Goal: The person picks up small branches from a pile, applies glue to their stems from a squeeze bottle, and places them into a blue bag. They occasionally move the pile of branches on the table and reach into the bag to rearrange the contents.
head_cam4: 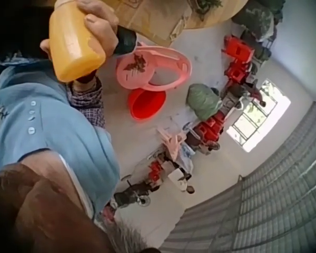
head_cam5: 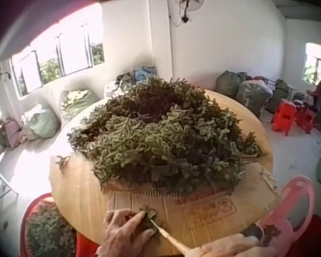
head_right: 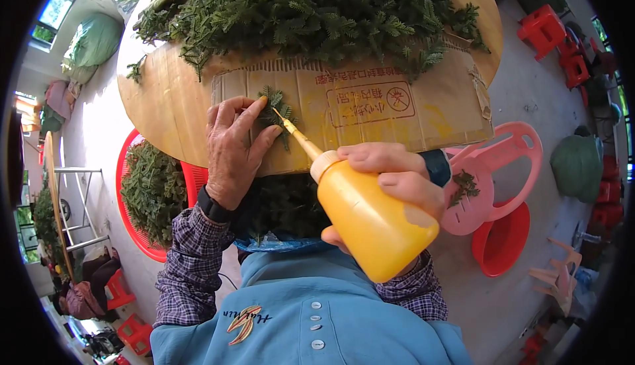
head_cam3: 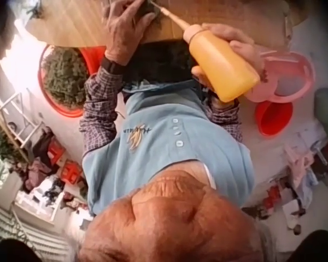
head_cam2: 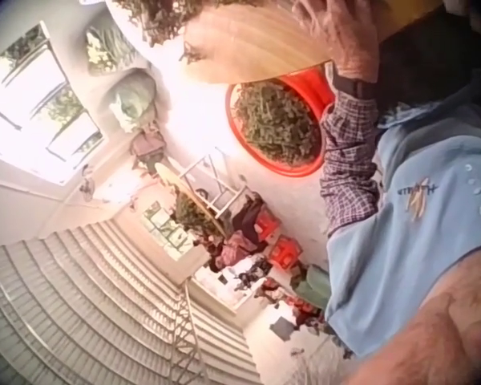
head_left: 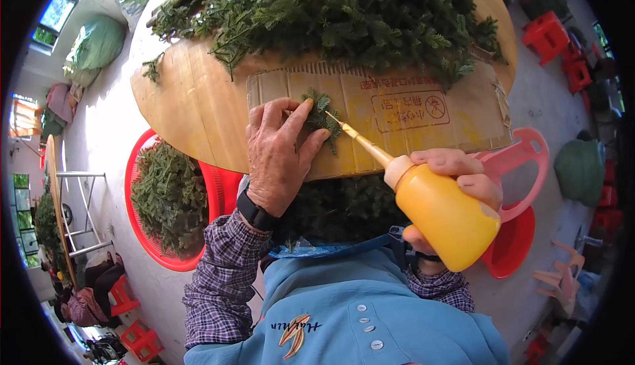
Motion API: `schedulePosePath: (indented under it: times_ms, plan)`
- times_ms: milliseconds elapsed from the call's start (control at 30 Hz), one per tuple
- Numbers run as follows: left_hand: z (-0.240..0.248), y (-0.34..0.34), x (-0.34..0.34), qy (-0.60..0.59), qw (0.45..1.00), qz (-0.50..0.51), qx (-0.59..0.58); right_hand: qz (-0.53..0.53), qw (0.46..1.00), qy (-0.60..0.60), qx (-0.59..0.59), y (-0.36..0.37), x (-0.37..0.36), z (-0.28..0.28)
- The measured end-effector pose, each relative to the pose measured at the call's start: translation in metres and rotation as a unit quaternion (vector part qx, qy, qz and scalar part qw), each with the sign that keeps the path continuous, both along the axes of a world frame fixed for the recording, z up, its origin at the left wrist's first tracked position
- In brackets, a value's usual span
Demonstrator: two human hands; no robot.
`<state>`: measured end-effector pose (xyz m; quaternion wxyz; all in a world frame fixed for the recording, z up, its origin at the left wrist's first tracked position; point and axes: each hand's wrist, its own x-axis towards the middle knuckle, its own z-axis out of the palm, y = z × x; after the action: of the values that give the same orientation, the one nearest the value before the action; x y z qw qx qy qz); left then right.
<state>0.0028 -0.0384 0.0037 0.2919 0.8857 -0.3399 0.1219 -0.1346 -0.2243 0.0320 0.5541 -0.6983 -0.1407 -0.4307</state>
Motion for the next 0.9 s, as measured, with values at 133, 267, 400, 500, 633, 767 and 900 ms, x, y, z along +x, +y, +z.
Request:
schedulePosePath:
  times_ms: [133,267,400,500,633,767,900]
  plan:
    - [-0.003,0.0,-0.001,-0.006,1.0,0.007,-0.007,0.016,0.998,-0.001,-0.053,0.011,0.012,-0.005]
    - [-0.001,0.0,-0.002,0.002,1.0,0.008,-0.019,0.011,0.995,0.023,-0.099,0.014,0.019,-0.011]
    - [-0.004,0.0,-0.002,-0.005,1.0,0.007,-0.026,-0.006,0.991,0.045,-0.128,0.015,0.022,-0.012]
    - [-0.003,0.001,-0.001,-0.003,1.0,0.002,-0.025,-0.004,0.99,0.049,-0.133,0.017,0.022,-0.01]
    - [-0.004,0.003,-0.001,-0.002,1.0,-0.003,-0.016,-0.001,0.99,0.058,-0.13,0.016,0.016,-0.009]
    - [-0.005,0.002,-0.002,-0.008,1.0,-0.007,-0.007,-0.004,0.992,0.058,-0.111,0.017,0.01,-0.012]
    - [-0.003,0.002,-0.003,-0.01,1.0,-0.004,-0.004,-0.002,0.993,0.059,-0.098,0.016,0.004,-0.013]
